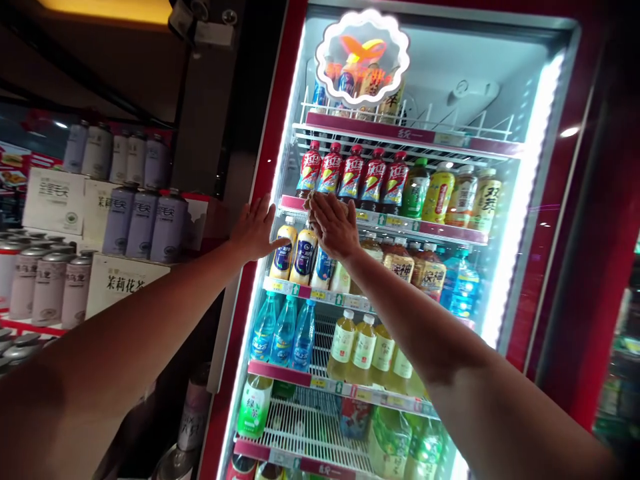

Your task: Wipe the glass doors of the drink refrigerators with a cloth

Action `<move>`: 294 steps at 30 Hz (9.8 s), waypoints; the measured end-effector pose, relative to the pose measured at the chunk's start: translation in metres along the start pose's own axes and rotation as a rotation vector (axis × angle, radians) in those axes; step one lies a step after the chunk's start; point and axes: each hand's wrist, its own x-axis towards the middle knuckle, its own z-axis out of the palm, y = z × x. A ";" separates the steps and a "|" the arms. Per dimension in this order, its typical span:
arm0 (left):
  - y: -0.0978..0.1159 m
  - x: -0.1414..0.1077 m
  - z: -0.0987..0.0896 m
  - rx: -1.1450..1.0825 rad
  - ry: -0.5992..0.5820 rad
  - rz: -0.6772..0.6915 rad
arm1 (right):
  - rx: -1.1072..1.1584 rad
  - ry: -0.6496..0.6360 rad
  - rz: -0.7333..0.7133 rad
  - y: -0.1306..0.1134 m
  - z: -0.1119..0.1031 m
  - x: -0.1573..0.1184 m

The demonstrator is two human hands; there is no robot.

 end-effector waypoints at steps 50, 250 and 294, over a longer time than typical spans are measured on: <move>0.085 0.031 0.049 -0.180 0.343 0.032 | -0.113 0.049 0.200 0.216 -0.068 -0.161; 0.030 0.077 0.008 -0.065 0.156 0.413 | -0.099 0.079 0.137 0.047 -0.010 0.006; -0.088 0.040 -0.016 0.015 -0.023 0.087 | 0.040 0.054 -0.013 -0.060 0.025 0.093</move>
